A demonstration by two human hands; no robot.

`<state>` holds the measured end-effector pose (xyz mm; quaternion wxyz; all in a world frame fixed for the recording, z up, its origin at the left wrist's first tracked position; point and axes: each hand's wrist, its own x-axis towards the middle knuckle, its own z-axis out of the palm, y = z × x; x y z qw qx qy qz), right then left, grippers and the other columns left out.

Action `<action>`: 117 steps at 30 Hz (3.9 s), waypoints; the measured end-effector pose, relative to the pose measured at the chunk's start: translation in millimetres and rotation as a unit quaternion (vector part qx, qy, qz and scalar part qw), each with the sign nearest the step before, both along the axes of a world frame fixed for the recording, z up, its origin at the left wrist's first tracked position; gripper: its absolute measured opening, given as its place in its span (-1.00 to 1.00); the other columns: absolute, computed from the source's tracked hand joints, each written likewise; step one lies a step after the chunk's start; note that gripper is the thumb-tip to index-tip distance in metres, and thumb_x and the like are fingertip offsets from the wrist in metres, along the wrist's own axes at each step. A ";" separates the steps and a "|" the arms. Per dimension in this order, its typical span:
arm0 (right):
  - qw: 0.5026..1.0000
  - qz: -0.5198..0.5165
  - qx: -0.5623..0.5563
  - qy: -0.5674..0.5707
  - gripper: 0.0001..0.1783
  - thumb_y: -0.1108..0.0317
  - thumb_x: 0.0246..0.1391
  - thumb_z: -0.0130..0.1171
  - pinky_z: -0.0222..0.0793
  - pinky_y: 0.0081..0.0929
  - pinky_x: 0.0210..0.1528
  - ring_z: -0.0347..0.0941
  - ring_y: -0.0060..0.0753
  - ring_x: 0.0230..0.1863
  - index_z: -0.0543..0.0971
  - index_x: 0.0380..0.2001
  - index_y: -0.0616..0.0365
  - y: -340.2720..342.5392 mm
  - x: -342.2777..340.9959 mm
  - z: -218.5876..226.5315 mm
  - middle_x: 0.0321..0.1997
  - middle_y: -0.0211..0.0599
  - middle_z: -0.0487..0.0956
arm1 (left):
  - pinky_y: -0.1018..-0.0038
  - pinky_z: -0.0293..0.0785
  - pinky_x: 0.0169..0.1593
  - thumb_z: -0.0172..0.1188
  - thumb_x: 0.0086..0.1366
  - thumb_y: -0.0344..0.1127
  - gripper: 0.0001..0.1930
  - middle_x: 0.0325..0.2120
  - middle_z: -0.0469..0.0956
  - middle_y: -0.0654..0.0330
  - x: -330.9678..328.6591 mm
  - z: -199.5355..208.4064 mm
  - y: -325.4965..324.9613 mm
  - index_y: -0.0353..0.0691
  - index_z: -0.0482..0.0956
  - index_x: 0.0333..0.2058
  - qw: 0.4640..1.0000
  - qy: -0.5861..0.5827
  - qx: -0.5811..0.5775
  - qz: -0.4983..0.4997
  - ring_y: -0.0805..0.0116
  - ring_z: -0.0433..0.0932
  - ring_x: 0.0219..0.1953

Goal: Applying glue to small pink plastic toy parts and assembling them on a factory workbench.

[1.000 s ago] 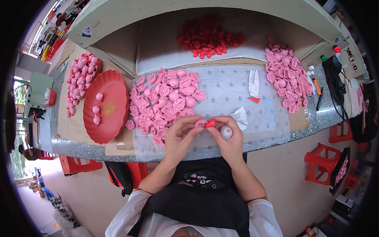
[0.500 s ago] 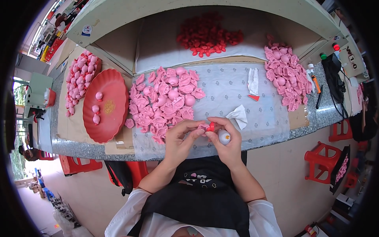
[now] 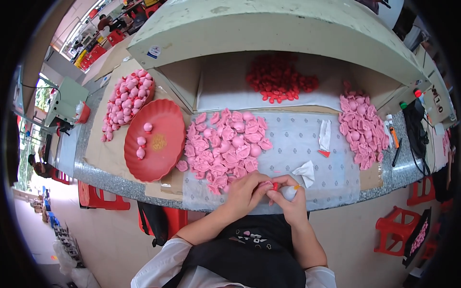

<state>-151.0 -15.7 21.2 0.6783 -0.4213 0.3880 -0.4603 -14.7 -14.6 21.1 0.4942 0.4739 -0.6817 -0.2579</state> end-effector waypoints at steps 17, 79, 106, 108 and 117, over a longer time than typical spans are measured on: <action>0.996 -0.063 -0.014 -0.061 -0.82 0.52 -0.22 0.13 0.28 -0.68 -0.49 0.34 -0.60 -0.54 0.39 -0.47 0.30 4.2 6.4 13.5 -0.54 -0.33 0.42 | 0.62 0.26 -0.63 0.01 0.08 -0.42 -0.93 -0.72 0.42 0.21 2.1 21.6 -8.6 -0.29 0.35 -0.45 0.988 0.070 0.077 -0.111 0.49 0.41 -0.70; 0.894 -0.154 -0.410 0.095 -0.48 0.30 -0.53 0.41 0.15 -0.73 -0.57 0.20 -0.67 -0.61 0.25 -0.52 0.09 11.5 -0.9 54.3 -0.52 -0.41 0.26 | 0.32 0.17 -0.04 0.02 0.08 -0.15 -0.59 -0.17 0.33 -0.02 0.9 -9.0 12.4 -0.22 0.26 -0.13 0.653 0.608 0.334 -0.305 0.19 0.34 -0.14; 0.906 -0.110 -0.409 0.006 -0.43 0.54 -0.67 0.42 0.29 -0.63 -0.43 0.32 -0.51 -0.48 0.36 -0.44 0.14 15.1 -3.4 53.5 -0.35 -0.27 0.38 | 0.33 0.17 -0.05 0.03 0.07 -0.16 -0.59 -0.15 0.32 -0.01 0.7 -8.8 13.4 -0.19 0.25 -0.12 0.630 0.612 0.351 -0.325 0.18 0.31 -0.12; 0.898 -0.128 -0.421 0.033 -0.47 0.44 -0.58 0.40 0.22 -0.68 -0.52 0.24 -0.59 -0.56 0.30 -0.47 0.11 13.9 -0.4 55.1 -0.42 -0.32 0.34 | 0.33 0.18 -0.06 0.04 0.07 -0.17 -0.59 -0.15 0.31 -0.02 0.3 -11.3 13.0 -0.19 0.25 -0.12 0.632 0.613 0.344 -0.326 0.18 0.31 -0.12; 0.880 -0.113 -0.447 0.112 -0.47 0.34 -0.52 0.40 0.18 -0.71 -0.57 0.20 -0.64 -0.60 0.24 -0.50 0.07 12.5 -2.7 56.2 -0.49 -0.37 0.30 | 0.33 0.18 -0.05 0.03 0.07 -0.20 -0.60 -0.14 0.31 -0.03 0.0 -9.0 12.5 -0.19 0.26 -0.12 0.638 0.609 0.342 -0.324 0.18 0.31 -0.11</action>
